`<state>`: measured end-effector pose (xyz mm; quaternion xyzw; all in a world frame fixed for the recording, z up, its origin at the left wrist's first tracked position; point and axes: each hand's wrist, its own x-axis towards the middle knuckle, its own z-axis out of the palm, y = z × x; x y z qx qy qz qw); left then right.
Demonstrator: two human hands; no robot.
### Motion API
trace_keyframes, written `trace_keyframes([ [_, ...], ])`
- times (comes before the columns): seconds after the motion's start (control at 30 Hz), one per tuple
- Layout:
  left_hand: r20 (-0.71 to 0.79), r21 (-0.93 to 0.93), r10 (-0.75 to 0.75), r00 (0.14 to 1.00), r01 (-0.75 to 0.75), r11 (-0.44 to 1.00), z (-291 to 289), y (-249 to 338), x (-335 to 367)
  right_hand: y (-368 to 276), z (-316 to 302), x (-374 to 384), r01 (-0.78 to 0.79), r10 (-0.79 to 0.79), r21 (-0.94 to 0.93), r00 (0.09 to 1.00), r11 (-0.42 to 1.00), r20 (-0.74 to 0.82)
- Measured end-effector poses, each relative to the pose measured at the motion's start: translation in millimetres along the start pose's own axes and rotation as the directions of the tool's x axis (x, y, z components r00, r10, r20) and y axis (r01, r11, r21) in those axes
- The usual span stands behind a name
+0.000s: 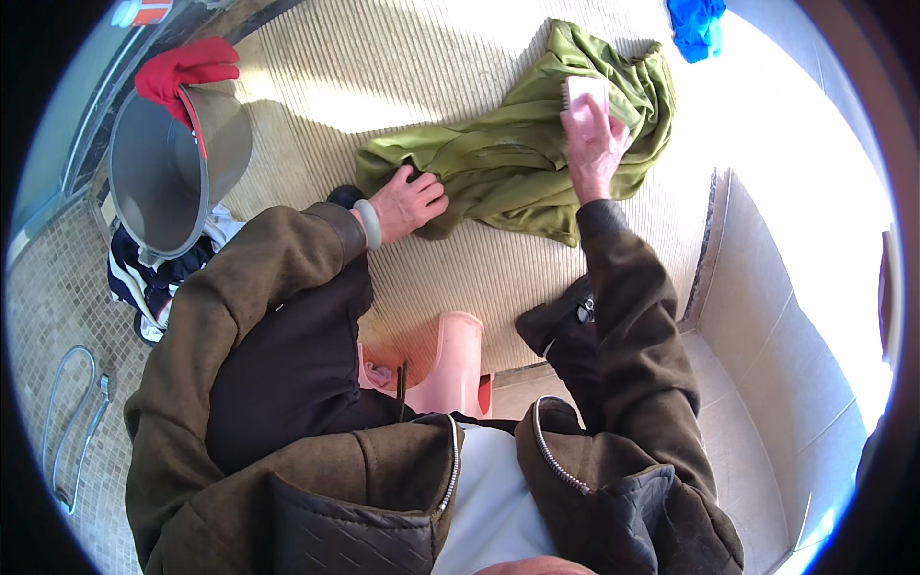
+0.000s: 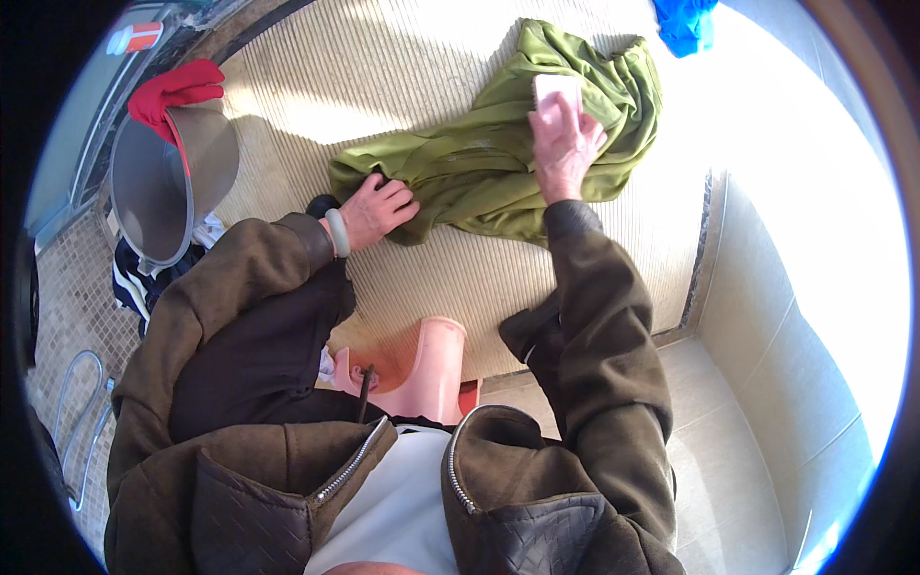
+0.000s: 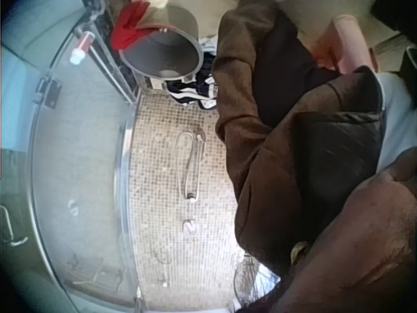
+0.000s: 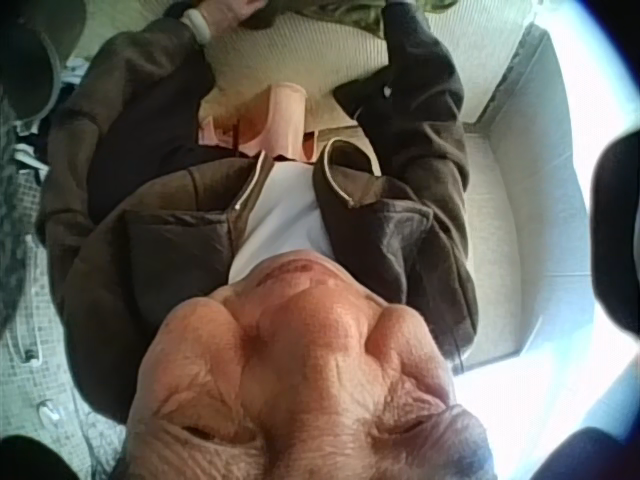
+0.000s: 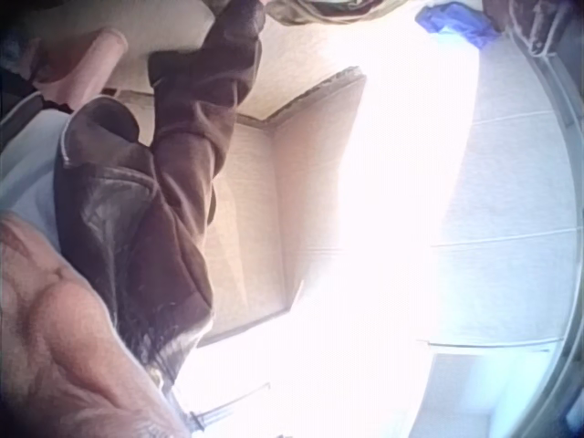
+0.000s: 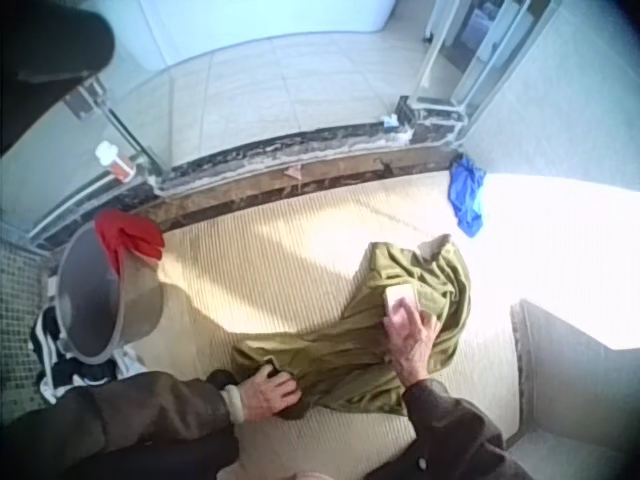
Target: The person folds a red t-shirt and a green t-shirt on a mat. They use a pink brush to smooth the fabric before folding each item.
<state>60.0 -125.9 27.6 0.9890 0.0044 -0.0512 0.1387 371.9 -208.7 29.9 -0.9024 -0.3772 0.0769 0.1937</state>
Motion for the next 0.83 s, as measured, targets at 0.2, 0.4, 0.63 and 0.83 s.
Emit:
trace_keyframes([
  [0.2, -0.215, -0.053, -0.257, 0.942, 0.251, 0.966, -8.2, -25.1, 5.5, -13.6, 10.1, -29.3, -0.087, 0.088, 0.234, 0.996, 0.968, 0.006],
  [0.4, -0.062, -0.163, -0.192, 0.979, 0.18, 0.97, -2.0, -28.9, -8.2, -6.0, -10.1, -26.9, -0.085, 0.101, 0.191, 0.992, 0.978, -0.076],
  [0.63, -0.12, -0.18, -0.153, 0.981, 0.13, 0.975, 9.0, -40.6, -5.7, -71.0, 24.9, -87.6, 0.51, -0.562, 0.262, 0.805, 0.819, 0.191],
  [0.83, -0.02, -0.256, -0.247, 0.969, 0.234, 0.938, 1.2, -45.1, -19.4, -50.7, 27.6, -62.7, 0.509, -0.528, 0.142, 0.814, 0.849, 0.243],
])
